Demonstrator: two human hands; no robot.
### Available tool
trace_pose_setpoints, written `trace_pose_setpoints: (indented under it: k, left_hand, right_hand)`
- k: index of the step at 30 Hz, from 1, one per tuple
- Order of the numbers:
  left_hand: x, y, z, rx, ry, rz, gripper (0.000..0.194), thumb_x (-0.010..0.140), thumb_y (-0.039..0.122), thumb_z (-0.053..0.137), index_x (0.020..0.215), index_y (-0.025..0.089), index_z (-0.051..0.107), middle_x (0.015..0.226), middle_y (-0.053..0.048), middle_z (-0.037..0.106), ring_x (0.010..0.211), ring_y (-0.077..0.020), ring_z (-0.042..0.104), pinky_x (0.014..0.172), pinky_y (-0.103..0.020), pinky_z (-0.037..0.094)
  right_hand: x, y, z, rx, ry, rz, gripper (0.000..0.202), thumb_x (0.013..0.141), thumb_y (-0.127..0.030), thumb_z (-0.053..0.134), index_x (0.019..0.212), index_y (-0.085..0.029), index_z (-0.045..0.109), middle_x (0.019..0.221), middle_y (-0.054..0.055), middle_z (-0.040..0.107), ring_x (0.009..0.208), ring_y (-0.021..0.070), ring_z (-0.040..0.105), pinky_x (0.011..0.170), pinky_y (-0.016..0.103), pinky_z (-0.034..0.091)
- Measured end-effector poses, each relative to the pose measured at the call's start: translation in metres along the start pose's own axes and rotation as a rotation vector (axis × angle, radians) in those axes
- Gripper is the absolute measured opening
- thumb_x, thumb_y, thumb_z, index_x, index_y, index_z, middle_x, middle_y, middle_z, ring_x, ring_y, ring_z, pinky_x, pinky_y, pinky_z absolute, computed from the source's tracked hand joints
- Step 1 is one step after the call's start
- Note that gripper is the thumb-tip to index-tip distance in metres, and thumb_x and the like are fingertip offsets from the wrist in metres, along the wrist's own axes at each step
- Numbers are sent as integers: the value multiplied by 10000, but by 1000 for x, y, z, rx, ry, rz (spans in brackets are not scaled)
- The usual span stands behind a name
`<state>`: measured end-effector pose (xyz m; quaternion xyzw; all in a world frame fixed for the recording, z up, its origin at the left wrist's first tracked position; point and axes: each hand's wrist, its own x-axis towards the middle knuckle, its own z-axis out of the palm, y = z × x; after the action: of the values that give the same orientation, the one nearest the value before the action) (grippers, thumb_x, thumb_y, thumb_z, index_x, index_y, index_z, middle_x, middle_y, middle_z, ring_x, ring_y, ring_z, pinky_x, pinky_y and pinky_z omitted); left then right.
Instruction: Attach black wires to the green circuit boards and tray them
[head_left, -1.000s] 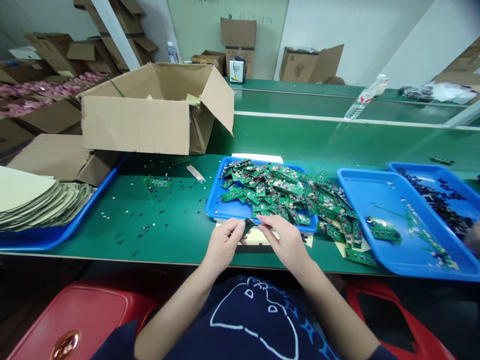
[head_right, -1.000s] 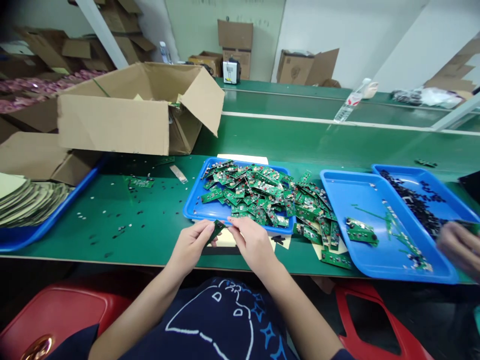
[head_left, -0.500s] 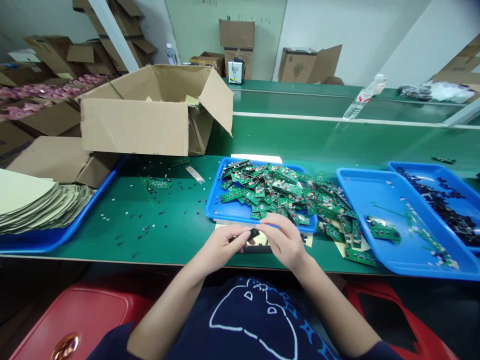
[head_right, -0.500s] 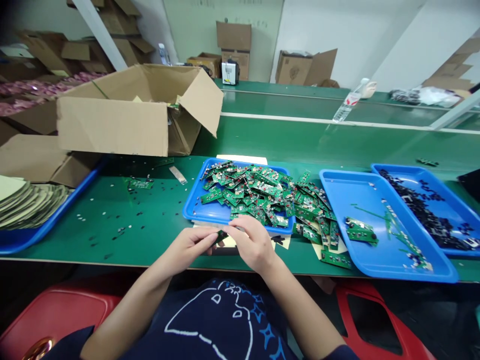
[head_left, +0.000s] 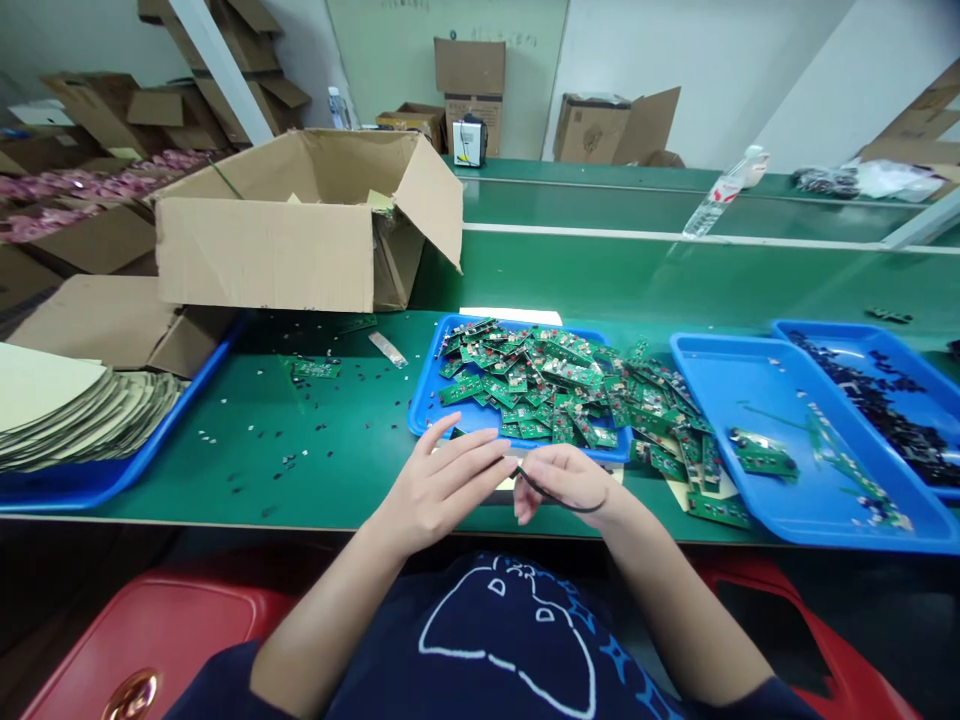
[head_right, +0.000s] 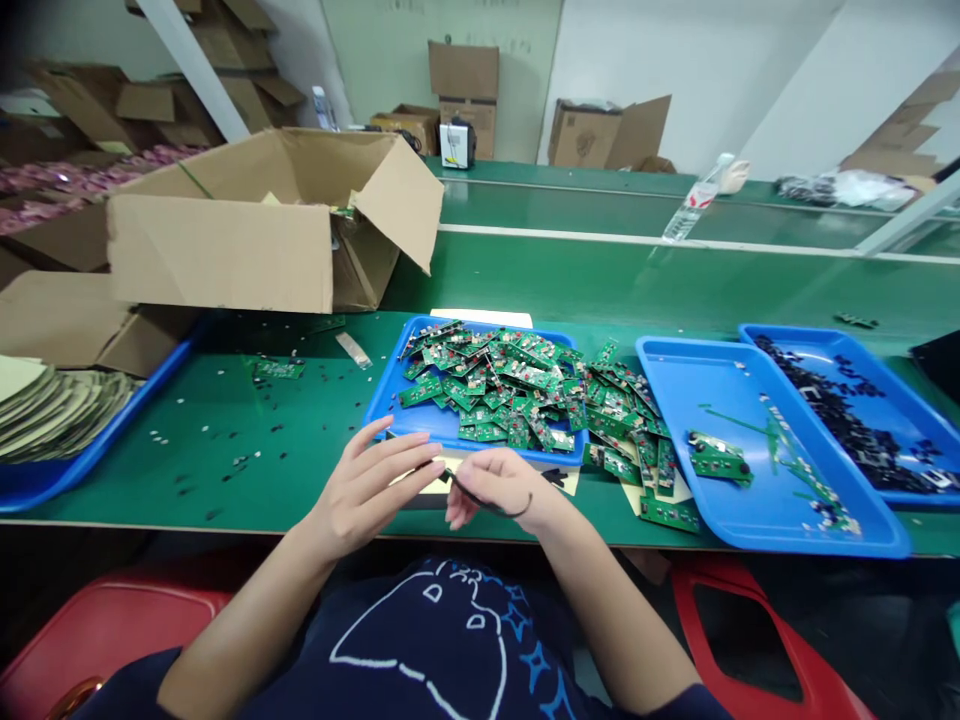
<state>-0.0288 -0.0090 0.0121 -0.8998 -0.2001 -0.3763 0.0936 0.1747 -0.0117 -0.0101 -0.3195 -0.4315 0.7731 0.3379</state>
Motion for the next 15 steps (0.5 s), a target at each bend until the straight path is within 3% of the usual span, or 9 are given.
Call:
trace_pose_setpoints:
  k: [3,9,15]
  left_hand:
    - [-3,-3,4,11,13,-39,251,894,120,439,1085,167,594,1030,-71,686,1085,-171,581,1021,-430,384]
    - [-6,0,16,-154,108,-217,289,824,117,580,1111,158,580,1005,-88,657,951,-155,623,892,-346,509]
    - [-7,5,22,-238,75,-341,303,851,171,553,1150,212,575,975,-73,639,858,-138,616,719,-243,542]
  right_hand:
    - [-8,0,11,45,-17,-30,295,704,-404,708,648,-126,626,600,27,671,526,118,639,532,229,515]
    - [-5,5,16,163,-8,-14,318,730,-421,669,632,-122,623,463,-5,602,373,85,536,406,192,431]
    - [0,10,21,188,10,-77,305,740,-397,652,604,-128,600,374,-35,513,316,63,430,366,180,339]
